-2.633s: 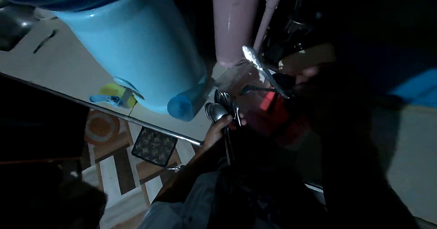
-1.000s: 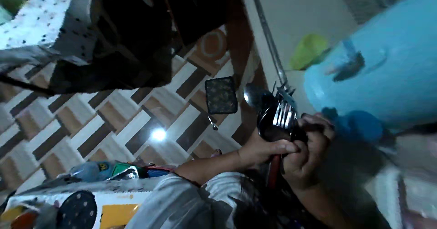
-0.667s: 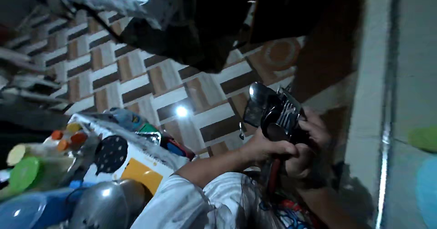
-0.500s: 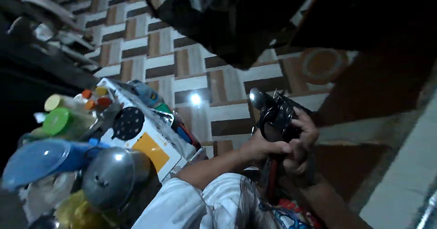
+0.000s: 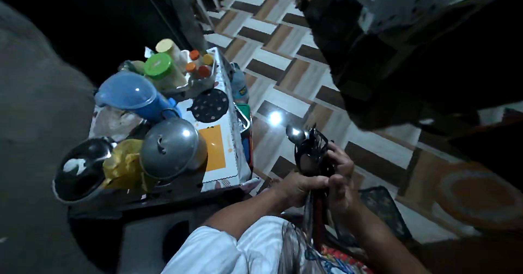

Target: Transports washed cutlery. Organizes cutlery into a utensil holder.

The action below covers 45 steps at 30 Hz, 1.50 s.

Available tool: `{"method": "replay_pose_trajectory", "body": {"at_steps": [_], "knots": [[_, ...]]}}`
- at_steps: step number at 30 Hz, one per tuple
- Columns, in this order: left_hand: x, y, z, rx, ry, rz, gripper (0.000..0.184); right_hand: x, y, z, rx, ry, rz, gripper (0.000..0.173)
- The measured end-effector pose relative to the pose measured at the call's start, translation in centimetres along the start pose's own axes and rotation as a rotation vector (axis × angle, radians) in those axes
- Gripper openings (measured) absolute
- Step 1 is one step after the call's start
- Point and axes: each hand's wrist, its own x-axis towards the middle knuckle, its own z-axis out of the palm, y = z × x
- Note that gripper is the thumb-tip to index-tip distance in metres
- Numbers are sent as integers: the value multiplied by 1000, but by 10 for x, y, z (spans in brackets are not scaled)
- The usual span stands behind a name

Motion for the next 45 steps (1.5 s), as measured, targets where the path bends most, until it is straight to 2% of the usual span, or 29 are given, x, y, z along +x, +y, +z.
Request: {"method": "replay_pose_trajectory", "body": {"at_steps": [5, 12, 16, 19, 20, 22, 24, 26, 28, 29, 30, 32, 35, 36, 41, 43, 45], "knots": [[15, 49, -41, -86, 142, 170, 8, 87, 6, 38, -29, -216, -83, 77], [21, 114, -85, -226, 371, 353, 17, 191, 5, 100, -24, -470, -273, 78], [22, 147, -108, -226, 510, 542, 26, 247, 0, 143, 70, -664, -319, 67], [27, 166, -127, -181, 627, 675, 5, 291, 4, 173, 138, -860, -400, 60], [29, 173, -128, -179, 703, 704, 4, 305, 5, 183, 177, -927, -422, 59], [33, 192, -129, -185, 819, 769, 6, 332, 3, 201, 259, -991, -499, 54], [38, 208, -126, -199, 929, 829, 20, 352, -3, 218, 301, -992, -568, 46], [45, 221, -128, -265, 1024, 903, 27, 368, -12, 234, 307, -995, -641, 44], [45, 227, -143, -282, 1016, 1018, 10, 378, -21, 255, 316, -1017, -698, 44], [41, 230, -152, -268, 1009, 1053, 5, 380, -27, 266, 324, -1037, -694, 44], [36, 236, -158, -248, 1028, 1071, 13, 382, -32, 276, 323, -1063, -679, 44], [25, 248, -170, -226, 1098, 1114, 12, 387, -43, 298, 307, -1137, -661, 45], [6, 259, -188, -223, 1209, 1174, 4, 390, -54, 336, 417, -1242, -632, 43], [1, 265, -192, -225, 1232, 1192, 9, 391, -60, 347, 469, -1262, -602, 43], [-24, 283, -216, -250, 1252, 1232, 14, 386, -87, 391, 495, -1218, -621, 38], [-35, 290, -227, -249, 1201, 1231, 24, 388, -92, 402, 485, -1214, -615, 38], [-43, 292, -238, -201, 1187, 1227, 21, 390, -94, 413, 501, -1222, -613, 38]]}}
